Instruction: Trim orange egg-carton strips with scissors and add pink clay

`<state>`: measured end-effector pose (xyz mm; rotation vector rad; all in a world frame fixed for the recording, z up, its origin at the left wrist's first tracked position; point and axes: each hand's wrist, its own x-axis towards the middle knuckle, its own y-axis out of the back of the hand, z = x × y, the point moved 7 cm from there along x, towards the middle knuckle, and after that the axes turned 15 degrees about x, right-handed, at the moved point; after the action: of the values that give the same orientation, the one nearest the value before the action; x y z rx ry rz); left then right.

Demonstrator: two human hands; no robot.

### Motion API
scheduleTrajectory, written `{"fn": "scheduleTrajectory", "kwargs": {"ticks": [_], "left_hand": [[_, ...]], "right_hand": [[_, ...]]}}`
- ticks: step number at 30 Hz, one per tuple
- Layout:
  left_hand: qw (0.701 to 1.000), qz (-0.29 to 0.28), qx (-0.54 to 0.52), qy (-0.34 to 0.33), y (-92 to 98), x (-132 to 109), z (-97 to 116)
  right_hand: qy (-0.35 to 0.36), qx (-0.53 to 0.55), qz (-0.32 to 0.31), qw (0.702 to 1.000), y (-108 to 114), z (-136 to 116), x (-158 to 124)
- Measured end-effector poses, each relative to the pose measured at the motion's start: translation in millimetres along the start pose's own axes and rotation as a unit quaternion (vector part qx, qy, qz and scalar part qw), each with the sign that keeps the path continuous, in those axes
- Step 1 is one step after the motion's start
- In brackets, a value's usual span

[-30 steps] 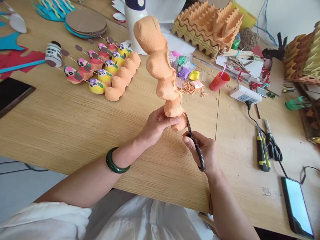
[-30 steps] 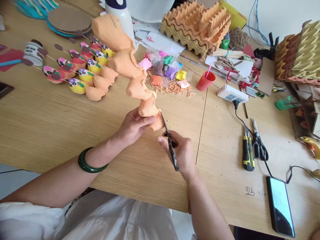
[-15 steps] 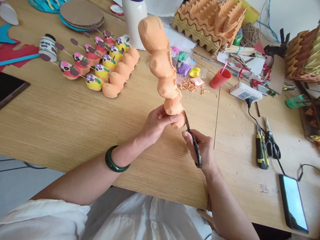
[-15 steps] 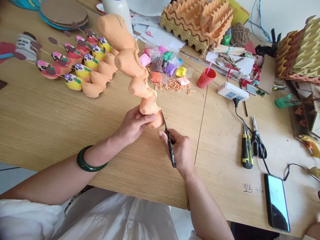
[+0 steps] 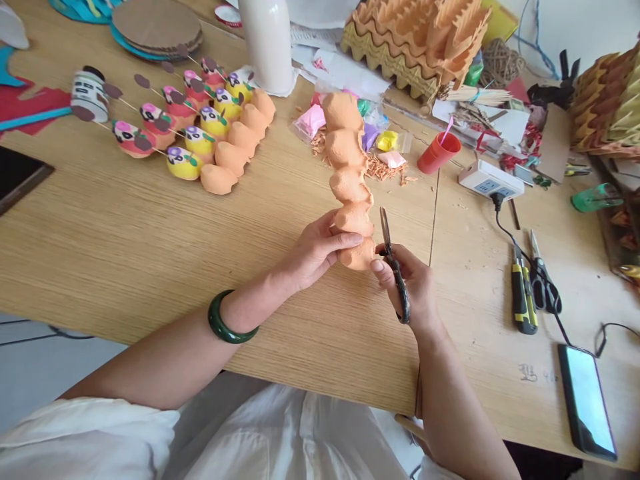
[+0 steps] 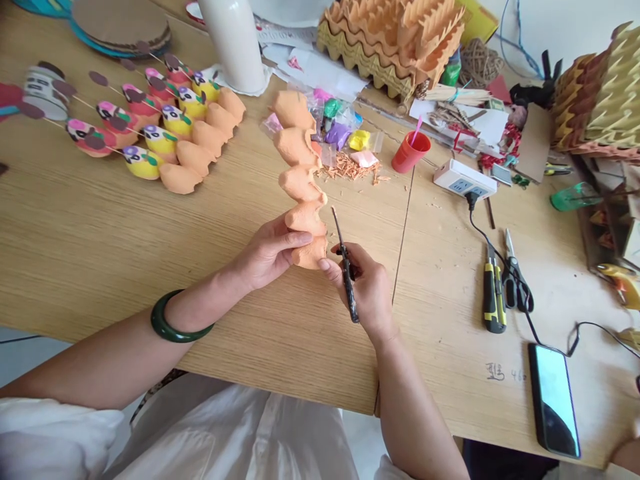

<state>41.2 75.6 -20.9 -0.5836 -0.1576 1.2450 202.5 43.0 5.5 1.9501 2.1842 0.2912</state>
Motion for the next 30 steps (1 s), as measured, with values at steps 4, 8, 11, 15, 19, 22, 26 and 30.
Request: {"fn": "scheduleTrajectory", "kwargs": {"ticks": [4,8,11,15,19,22,26,30], "left_hand": [[1.000,-0.017,-0.014,0.011,-0.5,0,-2],[0.999,-0.033,-0.009,0.010,-0.9,0,-3],[0.999,-0.049,-0.007,0.008,-3.3,0,-1],[0.999,-0.054,0.003,0.006,-3.7,-1,1],[0.999,-0.046,0.008,0.017,-1.7,0,-1],[0.998,-0.051,0.015,0.027,-2.6,0,-2],[0.998,-0.042,0.011,0.035,-2.4,0,-1],[0.998,-0.055,-0.011,0.040,-4.2,1,-3]], "right_hand": [[0.037,-0.052,-0.024,0.998,-1,-5,0],[0.063,-0.086,-0.046,0.993,-3,-12,-1],[0.085,-0.108,-0.044,0.990,-4,-17,-2],[0.085,-0.116,-0.047,0.988,-8,-16,-4],[0.080,-0.095,-0.051,0.991,-10,-13,-5],[0.084,-0.082,-0.052,0.992,-11,-11,-6],[0.084,-0.072,-0.051,0.993,-11,-13,-7],[0.074,-0.079,-0.026,0.994,-9,-14,-7]]}}
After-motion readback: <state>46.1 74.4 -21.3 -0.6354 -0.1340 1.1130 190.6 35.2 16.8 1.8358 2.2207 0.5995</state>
